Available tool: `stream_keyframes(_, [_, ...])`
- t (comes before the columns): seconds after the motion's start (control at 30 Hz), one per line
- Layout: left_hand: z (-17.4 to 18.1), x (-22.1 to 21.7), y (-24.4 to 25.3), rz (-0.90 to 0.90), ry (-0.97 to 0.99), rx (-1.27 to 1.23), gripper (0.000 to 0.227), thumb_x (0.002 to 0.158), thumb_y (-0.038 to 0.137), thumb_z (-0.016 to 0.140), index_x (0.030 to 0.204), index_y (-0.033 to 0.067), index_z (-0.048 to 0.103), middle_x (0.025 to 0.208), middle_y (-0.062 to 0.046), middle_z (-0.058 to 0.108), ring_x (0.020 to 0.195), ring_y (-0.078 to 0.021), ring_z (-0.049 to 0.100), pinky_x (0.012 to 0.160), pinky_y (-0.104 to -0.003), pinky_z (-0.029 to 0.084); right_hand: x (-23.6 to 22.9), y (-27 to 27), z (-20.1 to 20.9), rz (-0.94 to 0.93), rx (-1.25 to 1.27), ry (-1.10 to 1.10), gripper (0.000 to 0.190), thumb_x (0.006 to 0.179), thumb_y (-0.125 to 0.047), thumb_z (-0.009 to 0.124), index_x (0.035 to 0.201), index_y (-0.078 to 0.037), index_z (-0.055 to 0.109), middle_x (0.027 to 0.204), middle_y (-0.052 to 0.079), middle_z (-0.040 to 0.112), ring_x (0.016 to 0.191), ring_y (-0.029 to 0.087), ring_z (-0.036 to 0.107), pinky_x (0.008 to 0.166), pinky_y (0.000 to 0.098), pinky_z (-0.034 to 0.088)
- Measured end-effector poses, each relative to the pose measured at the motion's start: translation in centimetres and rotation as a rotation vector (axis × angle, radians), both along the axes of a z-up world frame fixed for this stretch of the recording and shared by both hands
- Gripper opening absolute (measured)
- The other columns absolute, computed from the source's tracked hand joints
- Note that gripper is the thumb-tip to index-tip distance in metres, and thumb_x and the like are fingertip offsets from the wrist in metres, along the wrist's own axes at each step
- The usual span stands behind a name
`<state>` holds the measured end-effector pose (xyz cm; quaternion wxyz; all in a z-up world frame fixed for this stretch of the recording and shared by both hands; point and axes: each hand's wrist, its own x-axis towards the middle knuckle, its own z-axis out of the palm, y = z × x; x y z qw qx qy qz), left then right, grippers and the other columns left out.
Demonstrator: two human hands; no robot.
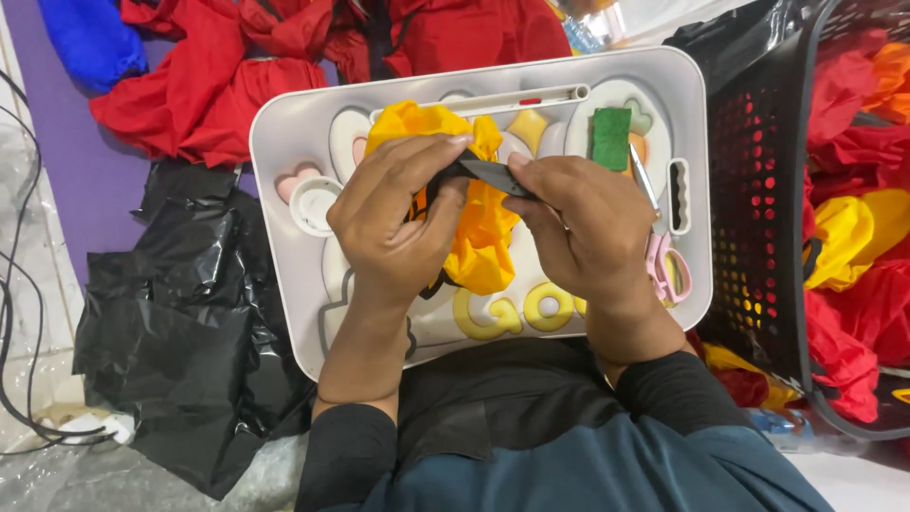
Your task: Assembling a yellow fabric cap by trimming and adjusting the black elastic band using scissors.
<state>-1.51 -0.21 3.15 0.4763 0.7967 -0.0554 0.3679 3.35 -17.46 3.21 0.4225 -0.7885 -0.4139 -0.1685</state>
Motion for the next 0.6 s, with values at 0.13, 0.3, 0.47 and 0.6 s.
stream_keyframes(0.13, [-0.1,-0.1,0.0,0.005,-0.013,0.009,0.032,0.076,-0.019,0.078,0.103,-0.0052,0.068,0.103,-0.015,0.073,0.095,-0.0297,0.072,0.091,-0.038,0.059,0.3,-0.1,-0.1,0.015,0.0,-0.015,0.035,0.08,0.013,0.084,0.109,0.01,0.065,0.101,0.022,0.073,0.07,0.029,0.065,0.065,0.0366,0.051])
stream_keyframes(0.3, [-2.1,1.8,0.6,0.054,-0.323,0.055,0.022,0.084,-0.015,0.076,0.102,-0.0015,0.075,0.092,-0.012,0.075,0.082,-0.029,0.075,0.076,-0.038,0.062,1.4,0.6,-1.4,0.08,0.155,-0.148,0.021,0.089,0.006,0.077,0.108,0.012,0.072,0.086,0.021,0.073,0.067,0.037,0.071,0.058,0.0424,0.059])
stream_keyframes(0.47, [-1.8,1.8,0.5,0.041,-0.314,0.027,0.019,0.083,-0.012,0.08,0.095,-0.0001,0.071,0.086,-0.01,0.072,0.076,-0.0276,0.07,0.07,-0.036,0.06,1.6,-0.1,-1.9,0.108,0.249,0.072,0.023,0.096,0.003,0.068,0.116,0.012,0.064,0.082,0.018,0.067,0.064,0.029,0.065,0.061,0.0382,0.056])
stream_keyframes(0.6, [-1.7,1.6,0.1,-0.013,-0.266,-0.007,0.018,0.085,-0.006,0.081,0.093,0.0028,0.068,0.087,-0.008,0.069,0.078,-0.027,0.067,0.071,-0.036,0.058,2.0,-0.8,-3.1,0.255,0.446,0.317,0.028,0.1,-0.005,0.062,0.12,0.008,0.048,0.089,0.014,0.058,0.076,0.02,0.057,0.069,0.0328,0.049])
